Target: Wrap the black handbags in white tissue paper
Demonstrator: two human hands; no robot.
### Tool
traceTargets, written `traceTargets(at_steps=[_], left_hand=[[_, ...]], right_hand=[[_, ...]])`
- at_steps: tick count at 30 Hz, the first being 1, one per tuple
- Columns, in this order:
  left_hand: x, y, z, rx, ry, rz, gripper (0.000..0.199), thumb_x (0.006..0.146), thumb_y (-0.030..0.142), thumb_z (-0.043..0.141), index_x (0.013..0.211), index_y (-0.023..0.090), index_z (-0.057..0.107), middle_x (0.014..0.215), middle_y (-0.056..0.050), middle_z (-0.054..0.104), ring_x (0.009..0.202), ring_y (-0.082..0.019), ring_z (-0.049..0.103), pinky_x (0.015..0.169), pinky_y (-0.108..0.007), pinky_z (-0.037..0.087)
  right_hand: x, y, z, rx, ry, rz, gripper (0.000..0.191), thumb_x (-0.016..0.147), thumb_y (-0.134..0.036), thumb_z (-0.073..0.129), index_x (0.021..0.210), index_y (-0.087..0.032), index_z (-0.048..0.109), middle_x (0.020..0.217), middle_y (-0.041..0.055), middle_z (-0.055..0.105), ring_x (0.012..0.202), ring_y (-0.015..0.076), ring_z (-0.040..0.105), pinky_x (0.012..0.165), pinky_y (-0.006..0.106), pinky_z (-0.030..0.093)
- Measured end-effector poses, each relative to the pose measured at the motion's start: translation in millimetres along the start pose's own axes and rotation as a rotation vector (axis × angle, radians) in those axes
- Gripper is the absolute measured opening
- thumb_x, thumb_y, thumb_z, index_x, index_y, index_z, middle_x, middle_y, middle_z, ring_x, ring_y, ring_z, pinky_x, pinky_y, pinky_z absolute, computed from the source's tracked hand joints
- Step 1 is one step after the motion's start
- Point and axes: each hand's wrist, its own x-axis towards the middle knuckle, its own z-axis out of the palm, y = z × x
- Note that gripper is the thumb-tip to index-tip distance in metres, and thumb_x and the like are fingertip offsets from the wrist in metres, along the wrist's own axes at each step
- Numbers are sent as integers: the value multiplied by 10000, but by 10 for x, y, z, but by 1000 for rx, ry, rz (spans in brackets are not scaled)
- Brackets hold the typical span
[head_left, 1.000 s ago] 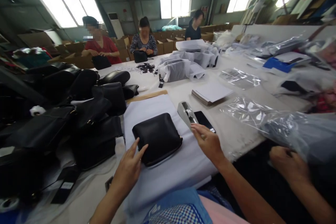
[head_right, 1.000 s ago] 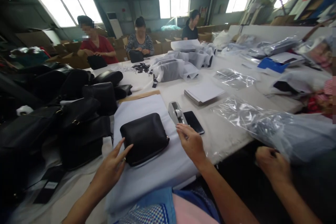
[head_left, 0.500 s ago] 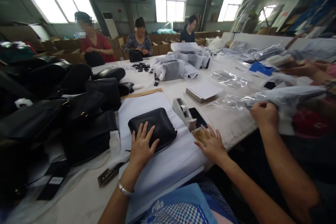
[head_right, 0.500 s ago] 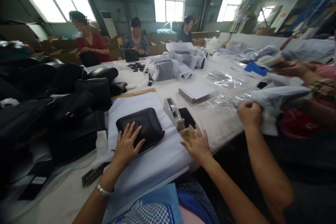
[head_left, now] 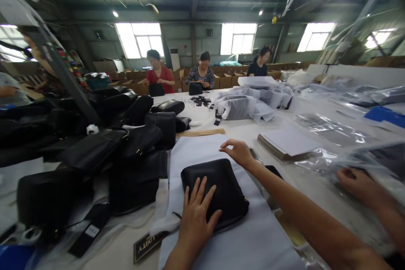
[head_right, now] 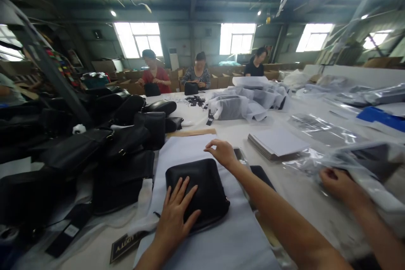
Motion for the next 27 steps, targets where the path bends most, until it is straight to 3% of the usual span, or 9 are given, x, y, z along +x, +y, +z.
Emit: traceTargets(at_steps=[5,10,13,17,21,24,27], left_hand=[[-22,-36,35,61,18,29,708,885,316,591,1522,307,283,1613,-68,247,1464,-327,276,1079,-634,392],[-25,-133,144,119,92,103,777,831,389,647,1520,289,303,1590,-97,298,1423,-352,357,1018,-592,469],[-30,-191,278,139,168,124,759,824,474,643,1501,301,349,1570,-84,348,1402,-335,396,1020,-540,476],[-47,-227,458,163,249,82,678,852,527,599,1472,340,399,1543,-54,404,1403,-317,399,1062,-535,426],[-62,-242,556,124,240,71,671,852,558,597,1466,363,407,1513,-60,447,1395,-320,411,1082,-559,396],[-65,-231,535,83,212,48,711,823,521,645,1472,370,397,1522,-63,429,1388,-343,417,1071,-580,409],[-52,-210,370,47,147,52,762,787,441,690,1480,370,381,1545,-57,389,1377,-363,427,1041,-590,447]], right_hand=[[594,238,576,-134,-201,-13,208,939,-295,544,983,-285,747,1117,17,740,1052,206,672,939,326,492],[814,428,1033,-255,-314,14,420,934,-313,544,1322,-160,595,1472,166,482,1375,289,425,1108,431,355],[871,498,1177,-295,-313,20,432,933,-332,547,1304,-118,603,1487,212,443,1390,341,392,1099,507,344],[887,548,1211,-291,-252,-60,236,925,-245,544,1048,-189,737,1390,124,580,1338,280,473,1093,441,366],[866,545,1154,-260,-120,-114,187,879,-179,581,848,-231,758,1150,48,731,1157,227,623,1014,377,445],[844,496,1060,-233,15,-129,166,867,-180,596,837,-246,745,1073,29,754,1022,213,678,931,378,499],[795,406,894,-204,128,-162,143,876,-206,601,846,-251,733,1059,28,756,978,207,684,902,383,516]])
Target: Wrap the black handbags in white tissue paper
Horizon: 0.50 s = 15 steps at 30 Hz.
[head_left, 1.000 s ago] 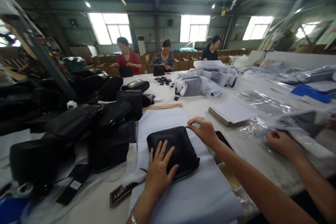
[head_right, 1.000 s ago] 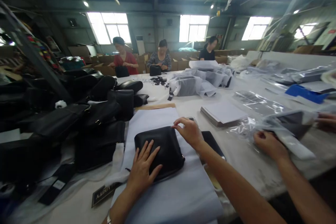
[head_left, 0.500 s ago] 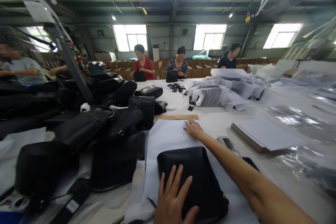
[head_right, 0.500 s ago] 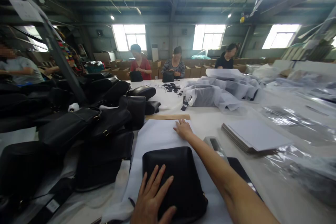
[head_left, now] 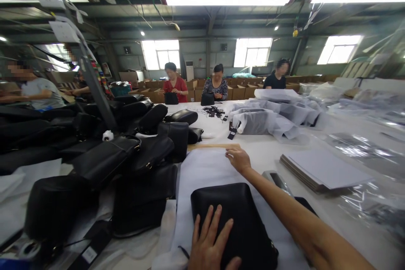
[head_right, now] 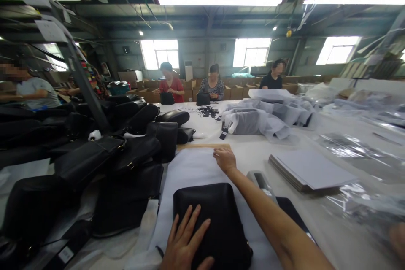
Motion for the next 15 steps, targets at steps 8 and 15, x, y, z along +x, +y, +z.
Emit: traceTargets(at_steps=[8,15], left_hand=[[743,-363,-749,-179,-70,-97,555,942,244,510,1477,303,377,1479,-71,502,1291,-226,544,1037,-399,494],[1743,-705,-1136,224,64,129,823,824,361,726,1517,260,292,1592,-158,291,1478,-376,204,1146,-653,177]], right_hand=[[-309,-284,-777,19,219,-126,175,946,-242,548,996,-247,715,1196,45,714,1098,193,655,1073,429,398],[-875,-522,-1377,-11,328,-298,159,927,-190,579,996,-261,704,1316,22,649,1211,194,598,1141,439,354]])
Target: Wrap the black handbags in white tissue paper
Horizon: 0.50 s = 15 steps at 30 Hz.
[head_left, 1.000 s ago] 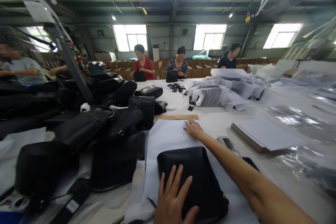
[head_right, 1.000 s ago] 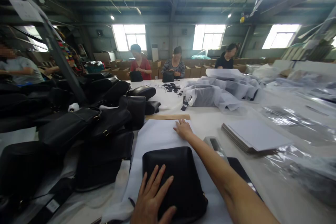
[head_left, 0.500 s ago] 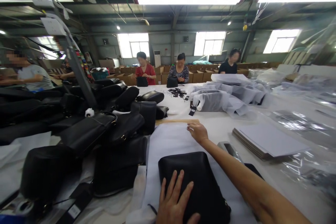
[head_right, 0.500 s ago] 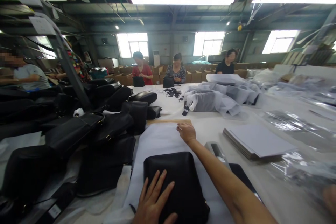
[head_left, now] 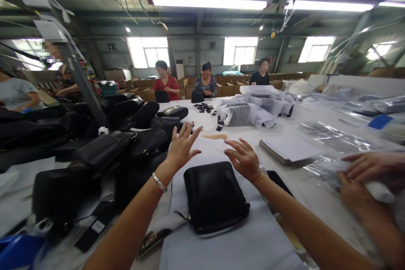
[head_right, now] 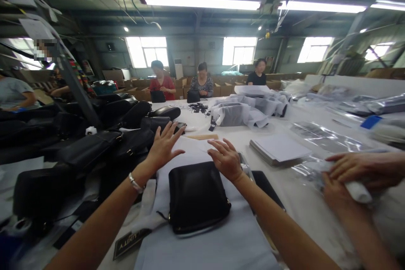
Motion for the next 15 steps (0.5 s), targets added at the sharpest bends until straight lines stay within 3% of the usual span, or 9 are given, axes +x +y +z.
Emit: traceTargets(at_steps=[2,4,7,9,11,13,15], left_hand=[[82,-21,-98,51,-81,93,767,821,322,735,1484,257,357,1479,-145,481,1414,-356,353,1146,-677,106],[39,25,-198,81,-167,155,541,856,251,692,1366,239,513,1218,-94,681,1208,-289,572,1158,-643,118],[-228,216,-313,97,-250,203,214,900,157,593,1091,214,670,916,-40,722,902,-209,655,1070,-483,362],[-483,394,-340,82,-266,205,184,905,113,549,1003,205,675,894,-52,702,861,-210,635,886,-380,473],[-738,566,-315,46,-272,203,203,903,80,524,982,205,664,928,-58,691,868,-218,617,781,-345,491],[-956,701,-246,-2,-264,196,228,905,66,510,1003,206,661,985,-62,688,902,-222,607,780,-347,502],[-1125,789,-156,-36,-253,171,251,908,64,504,1047,204,660,1037,-66,687,934,-224,604,801,-353,514]], right_hand=[[-97,-56,-163,0,-6,-34,158,923,-192,585,1007,-266,697,1325,19,642,1226,196,588,1148,444,353],[-171,-106,-311,1,-19,-40,183,925,-213,590,1072,-272,680,1340,27,631,1239,203,579,1157,454,345],[-200,-226,-511,-21,-42,24,401,922,-289,603,1320,-264,558,1461,76,515,1331,250,493,1177,501,306],[-166,-346,-617,-37,-82,48,584,906,-322,623,1452,-255,424,1537,98,408,1408,293,386,1195,548,246],[-129,-477,-675,-23,-181,12,695,884,-285,647,1506,-266,338,1546,81,397,1447,313,308,1213,585,151],[-135,-585,-661,25,-307,-48,755,856,-198,654,1522,-278,306,1512,56,453,1448,310,304,1219,596,89],[-211,-648,-576,75,-398,-84,775,827,-116,629,1519,-264,314,1487,52,487,1431,301,340,1217,591,109]])
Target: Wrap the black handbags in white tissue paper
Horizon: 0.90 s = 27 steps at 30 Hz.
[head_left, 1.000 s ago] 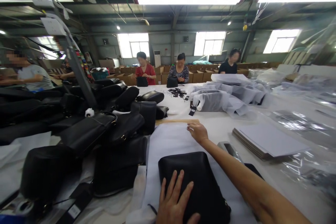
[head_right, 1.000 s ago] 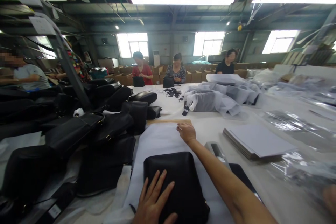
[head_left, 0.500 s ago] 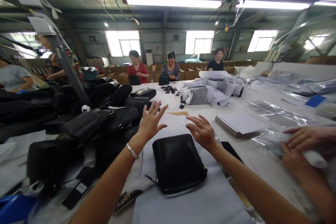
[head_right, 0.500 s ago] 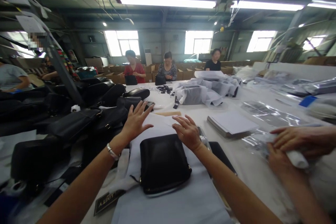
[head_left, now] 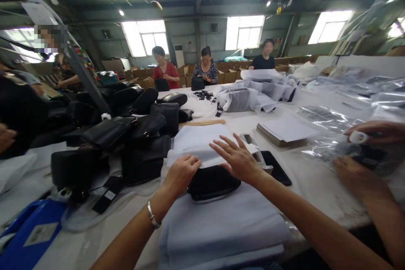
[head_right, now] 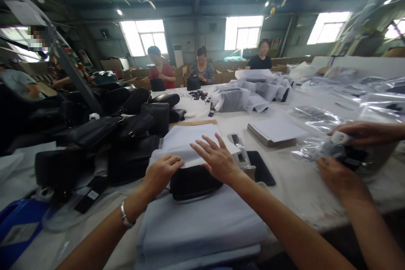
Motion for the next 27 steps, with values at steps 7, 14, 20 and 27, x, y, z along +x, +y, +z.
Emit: traceTargets(at_steps=[7,14,20,27], left_hand=[[-287,135,266,-37,41,-26,305,918,61,488,1130,208,652,1072,-69,697,943,-210,628,809,-350,543],[-249,276,258,-150,81,-58,261,976,267,489,1188,225,636,1164,-71,697,1055,-223,636,962,-417,502],[-231,525,471,-225,-16,-106,490,967,378,503,1423,202,460,1535,-85,423,1437,-283,344,1162,-523,311],[-437,581,729,-185,101,-50,525,976,371,464,1480,248,385,1554,-72,381,1438,-289,342,1149,-567,311]], right_hand=[[-358,-14,534,80,0,-94,511,889,-33,437,1350,-213,564,1337,68,632,1294,231,536,1132,486,378],[-612,-135,591,96,34,-78,500,905,-37,433,1349,-220,573,1364,70,607,1273,221,559,1066,454,468],[-904,-215,369,212,8,42,445,916,-55,461,1278,-249,630,1317,59,646,1275,214,557,1102,459,425],[-1532,-666,-101,442,-114,256,377,855,-432,682,1180,-243,651,1140,50,720,1189,217,599,1100,430,408]])
